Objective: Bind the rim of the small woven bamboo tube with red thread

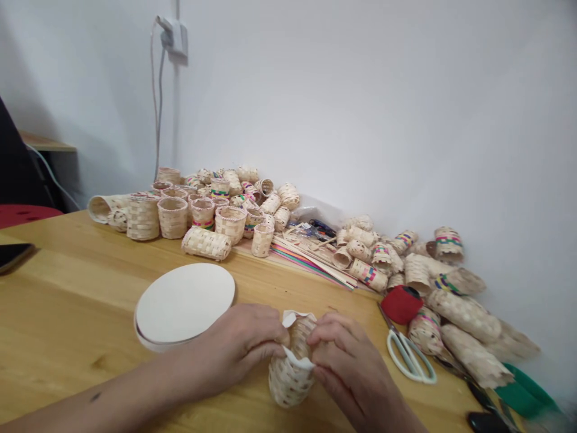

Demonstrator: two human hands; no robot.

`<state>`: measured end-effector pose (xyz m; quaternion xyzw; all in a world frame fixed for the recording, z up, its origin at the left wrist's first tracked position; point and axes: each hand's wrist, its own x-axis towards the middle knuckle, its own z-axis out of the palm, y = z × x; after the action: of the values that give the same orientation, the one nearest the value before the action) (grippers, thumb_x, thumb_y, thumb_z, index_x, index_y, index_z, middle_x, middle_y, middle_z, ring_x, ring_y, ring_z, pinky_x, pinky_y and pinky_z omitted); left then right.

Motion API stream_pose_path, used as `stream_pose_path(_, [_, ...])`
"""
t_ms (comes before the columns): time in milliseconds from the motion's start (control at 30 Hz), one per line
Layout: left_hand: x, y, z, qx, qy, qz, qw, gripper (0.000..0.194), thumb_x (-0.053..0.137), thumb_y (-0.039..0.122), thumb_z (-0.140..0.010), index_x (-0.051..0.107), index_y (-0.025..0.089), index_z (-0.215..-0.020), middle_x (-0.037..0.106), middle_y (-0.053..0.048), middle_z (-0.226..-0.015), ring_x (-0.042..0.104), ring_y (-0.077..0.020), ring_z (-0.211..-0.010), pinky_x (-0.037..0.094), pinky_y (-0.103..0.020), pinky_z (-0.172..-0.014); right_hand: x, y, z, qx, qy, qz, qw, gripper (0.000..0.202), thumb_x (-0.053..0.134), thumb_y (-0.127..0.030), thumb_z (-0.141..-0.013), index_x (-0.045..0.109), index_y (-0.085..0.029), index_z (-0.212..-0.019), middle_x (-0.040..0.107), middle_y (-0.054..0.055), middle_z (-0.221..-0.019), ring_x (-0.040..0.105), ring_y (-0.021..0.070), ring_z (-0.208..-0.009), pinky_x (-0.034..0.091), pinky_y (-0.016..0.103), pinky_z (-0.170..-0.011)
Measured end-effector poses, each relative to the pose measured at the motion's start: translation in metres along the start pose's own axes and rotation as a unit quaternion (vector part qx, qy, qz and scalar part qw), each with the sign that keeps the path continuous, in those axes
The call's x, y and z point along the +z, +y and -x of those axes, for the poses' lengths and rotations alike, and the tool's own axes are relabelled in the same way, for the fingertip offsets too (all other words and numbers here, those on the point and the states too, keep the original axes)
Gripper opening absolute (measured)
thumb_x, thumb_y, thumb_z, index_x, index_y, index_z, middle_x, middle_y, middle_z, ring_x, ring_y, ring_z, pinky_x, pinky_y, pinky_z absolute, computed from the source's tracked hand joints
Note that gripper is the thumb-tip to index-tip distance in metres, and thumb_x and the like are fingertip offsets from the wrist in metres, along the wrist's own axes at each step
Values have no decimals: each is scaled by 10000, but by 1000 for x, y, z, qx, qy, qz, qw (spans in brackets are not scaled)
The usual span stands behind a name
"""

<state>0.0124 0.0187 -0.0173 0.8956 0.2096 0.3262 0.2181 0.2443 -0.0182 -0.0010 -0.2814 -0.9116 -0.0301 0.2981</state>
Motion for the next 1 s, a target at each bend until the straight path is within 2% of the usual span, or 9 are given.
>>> stream_pose_path(133, [3,10,0,21,121,1,992,245,583,145,-891,591,227,-1121,630,-28,-936,599,-142,-834,449,-201,-730,7,-5,-3,6,48,-34,998,130,498,-73,-857,544,-195,-861,632,29,-864,573,171,-887,461,328,-853])
stream_pose_path(200, [6,15,0,62,144,17,987,218,567,121,-898,605,212,-1093,654,-43,-987,614,-139,-894,462,-189,-792,12,-7,-4,14,77,-41,996,156,507,-48,-821,536,-200,-831,628,26,-850,576,172,-872,471,326,-828])
stream_pose_path(300, [13,17,-1,97,123,25,987,157,510,112,-933,635,181,-998,678,-50,-971,629,-120,-894,455,-158,-816,19,-11,-7,20,120,-24,992,172,521,-33,-791,534,-205,-781,633,26,-858,582,172,-875,480,329,-826])
stream_pose_path(433, [19,15,-1,56,90,48,993,149,488,168,-953,634,174,-920,657,-54,-932,619,-131,-864,461,-177,-786,19,-15,-9,9,137,-11,990,141,537,-82,-811,570,-214,-773,655,32,-887,593,177,-901,491,328,-823])
stream_pose_path(500, [18,13,-1,38,78,65,994,161,507,221,-950,639,180,-869,638,-44,-886,611,-133,-827,461,-183,-749,11,-12,-5,-1,115,-15,993,94,534,-171,-852,607,-224,-824,665,48,-959,593,202,-963,483,367,-861])
stream_pose_path(600, [10,9,-1,25,49,98,994,194,515,266,-948,655,180,-845,619,-38,-861,605,-136,-821,457,-190,-746,-7,-2,5,32,106,-27,994,200,474,-322,-921,637,-229,-991,631,93,-1103,539,264,-1116,456,446,-910])
stream_pose_path(700, [1,3,-1,5,5,134,991,215,509,282,-950,657,172,-839,605,-41,-889,600,-141,-837,457,-202,-761,-20,11,13,69,140,-35,987,167,487,-269,-936,648,-248,-975,617,81,-1049,525,253,-1109,458,442,-903])
stream_pose_path(833, [-3,-3,1,-4,-29,144,989,210,500,283,-955,665,176,-883,603,-48,-937,593,-151,-862,454,-225,-791,-17,17,12,39,101,-33,994,139,535,-232,-931,669,-243,-965,614,49,-939,554,198,-967,471,391,-888])
stream_pose_path(1000, [-4,1,1,-2,-50,141,989,211,481,254,-961,677,189,-922,610,-59,-966,591,-164,-900,457,-245,-831,-8,11,8,44,59,-56,996,153,508,-271,-948,658,-244,-962,602,32,-914,552,180,-934,471,363,-871])
